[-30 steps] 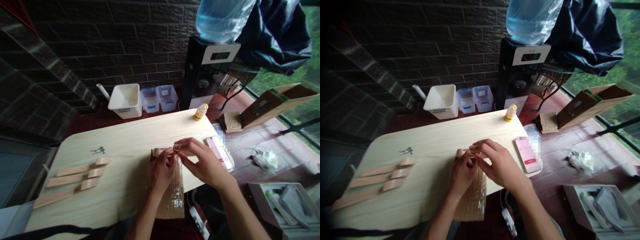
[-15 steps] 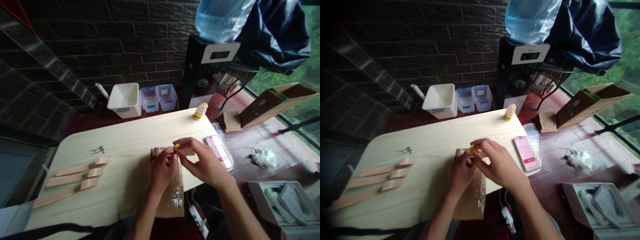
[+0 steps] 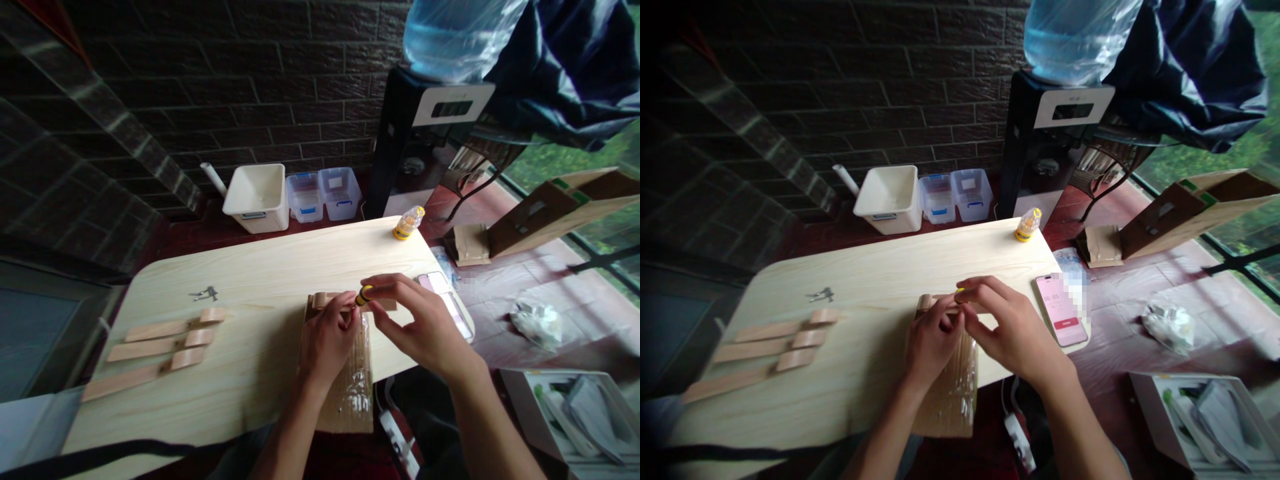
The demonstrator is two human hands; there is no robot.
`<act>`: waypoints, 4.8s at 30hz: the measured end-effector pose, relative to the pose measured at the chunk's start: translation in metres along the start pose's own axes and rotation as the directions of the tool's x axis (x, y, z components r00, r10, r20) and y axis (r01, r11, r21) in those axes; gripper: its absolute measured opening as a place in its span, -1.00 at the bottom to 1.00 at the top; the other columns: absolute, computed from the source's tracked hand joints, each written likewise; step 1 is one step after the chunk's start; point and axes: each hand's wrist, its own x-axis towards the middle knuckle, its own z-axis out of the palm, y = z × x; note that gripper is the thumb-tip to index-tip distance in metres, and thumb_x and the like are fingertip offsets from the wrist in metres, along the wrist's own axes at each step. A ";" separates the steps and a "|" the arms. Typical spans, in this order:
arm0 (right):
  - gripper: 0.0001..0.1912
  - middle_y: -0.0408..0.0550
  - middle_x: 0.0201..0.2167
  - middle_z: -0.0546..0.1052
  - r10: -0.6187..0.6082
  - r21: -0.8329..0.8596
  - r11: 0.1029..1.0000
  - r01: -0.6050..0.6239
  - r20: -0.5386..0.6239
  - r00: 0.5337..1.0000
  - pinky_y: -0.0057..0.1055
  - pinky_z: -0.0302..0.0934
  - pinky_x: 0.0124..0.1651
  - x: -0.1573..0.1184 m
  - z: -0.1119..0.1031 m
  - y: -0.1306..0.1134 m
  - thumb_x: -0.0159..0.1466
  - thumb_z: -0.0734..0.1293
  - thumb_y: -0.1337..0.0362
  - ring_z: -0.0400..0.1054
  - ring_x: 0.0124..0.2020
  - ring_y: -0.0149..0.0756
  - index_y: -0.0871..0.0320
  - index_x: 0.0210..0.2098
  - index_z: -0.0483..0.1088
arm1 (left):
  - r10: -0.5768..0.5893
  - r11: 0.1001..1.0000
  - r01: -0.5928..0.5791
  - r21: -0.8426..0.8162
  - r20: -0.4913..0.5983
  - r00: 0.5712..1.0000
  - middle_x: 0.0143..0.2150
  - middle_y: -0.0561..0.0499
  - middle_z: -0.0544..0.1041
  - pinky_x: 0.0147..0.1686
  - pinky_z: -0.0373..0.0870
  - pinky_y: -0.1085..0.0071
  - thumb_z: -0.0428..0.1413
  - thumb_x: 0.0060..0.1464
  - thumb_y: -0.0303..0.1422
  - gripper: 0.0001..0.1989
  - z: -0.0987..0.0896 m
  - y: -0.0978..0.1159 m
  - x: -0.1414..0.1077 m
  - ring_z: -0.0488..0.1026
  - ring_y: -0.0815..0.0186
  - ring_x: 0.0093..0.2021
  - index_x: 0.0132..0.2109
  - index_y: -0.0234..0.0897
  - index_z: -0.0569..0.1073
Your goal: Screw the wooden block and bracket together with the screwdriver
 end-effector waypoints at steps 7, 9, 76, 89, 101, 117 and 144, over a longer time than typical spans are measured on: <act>-0.81 0.05 0.02 0.62 -0.033 -0.045 0.998 0.032 -0.027 0.999 -0.31 0.58 0.02 0.000 0.000 0.004 0.44 0.39 0.40 0.60 0.02 -0.20 0.05 0.01 0.51 | -0.005 1.000 0.005 -0.005 0.007 1.000 -0.40 0.11 0.69 -0.29 0.57 0.47 0.21 0.28 -0.38 -0.73 -0.001 0.001 0.002 0.57 0.33 -0.51 0.10 -0.16 0.61; -0.81 0.04 0.00 0.61 -0.036 -0.044 0.998 0.034 -0.043 0.998 -0.30 0.58 0.02 0.000 0.000 0.005 0.42 0.42 0.40 0.60 0.02 -0.19 0.05 0.00 0.51 | 0.002 1.000 -0.002 -0.012 0.005 1.000 -0.38 0.11 0.71 -0.33 0.55 0.48 0.20 0.28 -0.39 -0.73 -0.003 0.003 0.002 0.56 0.35 -0.53 0.10 -0.16 0.60; -0.82 0.00 0.10 0.66 0.019 0.064 0.998 -0.020 0.011 1.000 -0.32 0.54 0.08 0.001 0.002 0.009 0.44 0.39 0.41 0.62 0.03 -0.26 0.04 -0.01 0.49 | 0.015 1.000 -0.015 -0.024 0.001 1.000 -0.36 0.12 0.72 -0.36 0.54 0.47 0.22 0.32 -0.36 -0.76 0.002 -0.003 0.001 0.57 0.35 -0.53 0.10 -0.15 0.59; -0.85 0.03 0.00 0.61 -0.035 0.000 0.999 0.035 -0.075 0.997 -0.33 0.57 0.00 0.002 0.004 0.013 0.45 0.41 0.38 0.59 0.01 -0.24 0.05 -0.02 0.52 | 0.021 0.999 -0.021 -0.032 -0.005 1.000 -0.39 0.14 0.71 -0.39 0.53 0.47 0.23 0.31 -0.37 -0.76 0.000 0.001 0.001 0.55 0.36 -0.56 0.10 -0.14 0.59; -0.85 0.02 0.09 0.64 0.003 0.046 0.999 -0.002 -0.009 1.000 -0.30 0.54 0.08 0.002 0.004 0.009 0.45 0.38 0.39 0.60 0.08 -0.22 0.04 -0.03 0.47 | 0.007 1.000 -0.007 -0.026 -0.004 1.000 -0.45 0.15 0.66 -0.39 0.51 0.47 0.25 0.30 -0.37 -0.79 0.001 0.000 0.002 0.56 0.35 -0.55 0.06 -0.15 0.61; -0.85 0.03 0.05 0.63 -0.003 0.035 0.999 0.004 -0.023 1.000 -0.29 0.54 0.02 0.002 0.003 0.008 0.45 0.36 0.41 0.59 -0.02 -0.24 0.06 -0.03 0.46 | 0.007 0.999 -0.008 -0.034 -0.007 1.000 -0.40 0.12 0.70 -0.38 0.51 0.47 0.24 0.30 -0.36 -0.77 0.001 0.000 0.001 0.55 0.35 -0.55 0.09 -0.14 0.60; -0.82 0.01 -0.07 0.57 -0.022 0.036 0.999 0.024 -0.032 0.999 -0.21 0.56 0.00 0.004 0.005 0.011 0.40 0.44 0.38 0.56 -0.01 -0.17 0.03 -0.04 0.49 | -0.004 1.000 0.005 -0.026 0.026 1.000 -0.43 0.12 0.68 -0.30 0.55 0.44 0.20 0.33 -0.36 -0.76 -0.002 0.002 0.001 0.57 0.31 -0.52 0.11 -0.13 0.60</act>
